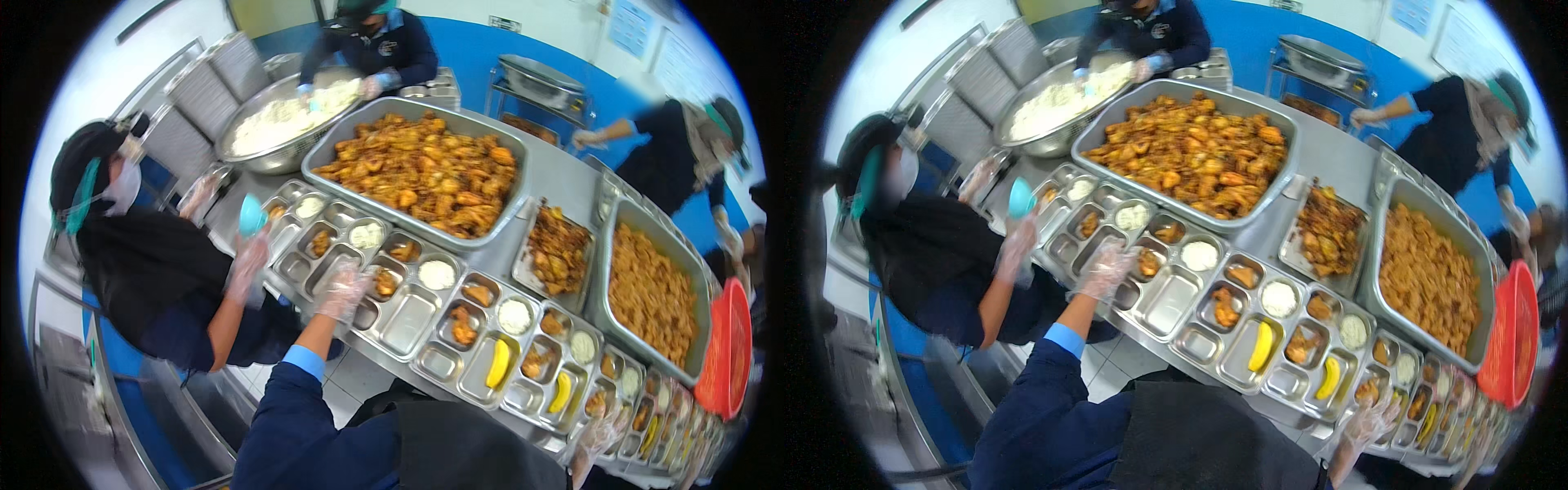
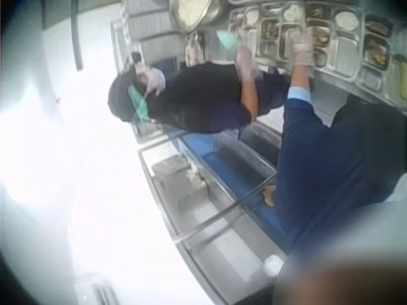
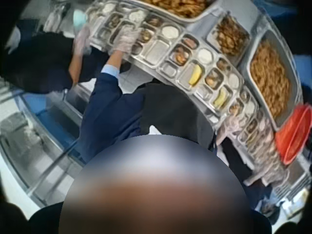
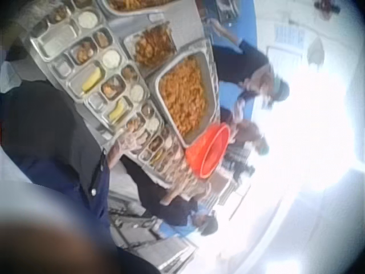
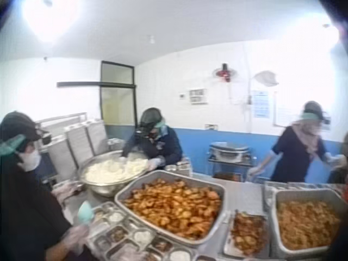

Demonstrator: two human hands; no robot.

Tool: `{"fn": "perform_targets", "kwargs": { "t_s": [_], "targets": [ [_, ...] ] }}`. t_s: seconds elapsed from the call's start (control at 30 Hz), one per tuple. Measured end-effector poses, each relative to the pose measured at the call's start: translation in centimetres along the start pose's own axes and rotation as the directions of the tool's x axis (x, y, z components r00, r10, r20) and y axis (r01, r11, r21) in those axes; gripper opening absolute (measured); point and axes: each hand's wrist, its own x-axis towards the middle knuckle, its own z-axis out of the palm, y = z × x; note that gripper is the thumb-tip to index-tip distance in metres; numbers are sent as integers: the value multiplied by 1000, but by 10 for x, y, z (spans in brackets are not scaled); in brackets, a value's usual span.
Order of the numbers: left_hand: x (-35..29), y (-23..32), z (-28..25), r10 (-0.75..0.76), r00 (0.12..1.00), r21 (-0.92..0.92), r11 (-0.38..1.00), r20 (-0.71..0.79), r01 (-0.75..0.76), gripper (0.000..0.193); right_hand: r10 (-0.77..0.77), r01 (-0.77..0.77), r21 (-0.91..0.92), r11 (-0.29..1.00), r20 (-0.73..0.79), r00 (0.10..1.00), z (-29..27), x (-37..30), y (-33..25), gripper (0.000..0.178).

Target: The person assembles meal trays by placing sliced cucumbers, bananas, and cooked chicken pieces into compartmentalized metal trays. The person repeatedly picks items from large containers and arranges them into individual tray sections.

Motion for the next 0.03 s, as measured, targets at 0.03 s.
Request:
{"fn": "perform_targets", "kwargs": {
  "t_s": [0.03],
  "targets": [
    [-2, -6, -5, -19, 1000, -2, 1000, -7, 19, 58, 26, -25, -12, 1000, 74, 997, -1, 7, -10, 64]
  ]
}}
